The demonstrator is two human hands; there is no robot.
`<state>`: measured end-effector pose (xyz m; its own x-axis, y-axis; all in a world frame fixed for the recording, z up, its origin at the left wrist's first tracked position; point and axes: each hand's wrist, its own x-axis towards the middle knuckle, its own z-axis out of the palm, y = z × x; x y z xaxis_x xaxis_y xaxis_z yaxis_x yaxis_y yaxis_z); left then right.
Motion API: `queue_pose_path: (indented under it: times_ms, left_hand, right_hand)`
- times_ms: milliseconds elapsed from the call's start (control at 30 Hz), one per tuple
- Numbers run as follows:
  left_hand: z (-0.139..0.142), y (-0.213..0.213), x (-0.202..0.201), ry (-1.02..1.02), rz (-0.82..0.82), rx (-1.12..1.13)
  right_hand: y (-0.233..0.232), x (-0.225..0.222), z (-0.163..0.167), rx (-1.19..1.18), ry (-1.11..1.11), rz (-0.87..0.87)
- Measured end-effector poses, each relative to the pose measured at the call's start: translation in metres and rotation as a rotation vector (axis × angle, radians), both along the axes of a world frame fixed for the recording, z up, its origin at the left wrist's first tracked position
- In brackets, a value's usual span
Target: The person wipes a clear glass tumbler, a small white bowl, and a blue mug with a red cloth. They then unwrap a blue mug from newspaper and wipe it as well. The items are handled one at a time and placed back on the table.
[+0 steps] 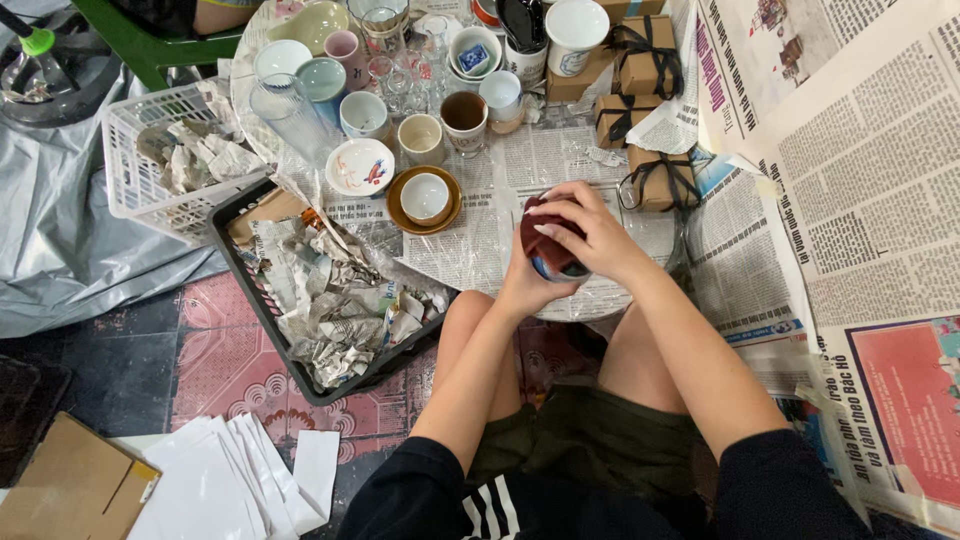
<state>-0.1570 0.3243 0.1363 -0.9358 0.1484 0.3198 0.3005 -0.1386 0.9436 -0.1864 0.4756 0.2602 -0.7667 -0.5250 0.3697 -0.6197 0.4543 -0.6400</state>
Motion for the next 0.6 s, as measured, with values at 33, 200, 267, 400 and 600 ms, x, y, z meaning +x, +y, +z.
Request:
queue_pose_path:
  times_ms: [33,200,267,400,600]
  left_hand:
    - [-0.002,-0.001,0.001,-0.010,-0.001,-0.005]
    - [-0.007,-0.005,0.001,0.049,0.151,-0.042]
    - [-0.005,-0.004,0.001,0.083,0.159,-0.048]
    - [0.001,-0.002,0.002,0.314,0.222,-0.126]
    - [0.014,-0.011,0.005,0.265,0.185,-0.200]
  right_hand:
    - [0.002,-0.007,-0.003,-0.021,-0.064,0.048]
    - [0.012,-0.018,-0.015,-0.040,0.010,0.099]
    - [0.016,-0.013,-0.017,0.045,0.023,-0.080]
    - [0.020,-0.001,-0.015,0.192,0.102,-0.213]
    - [0.019,0.000,-0.004,0.386,0.149,-0.210]
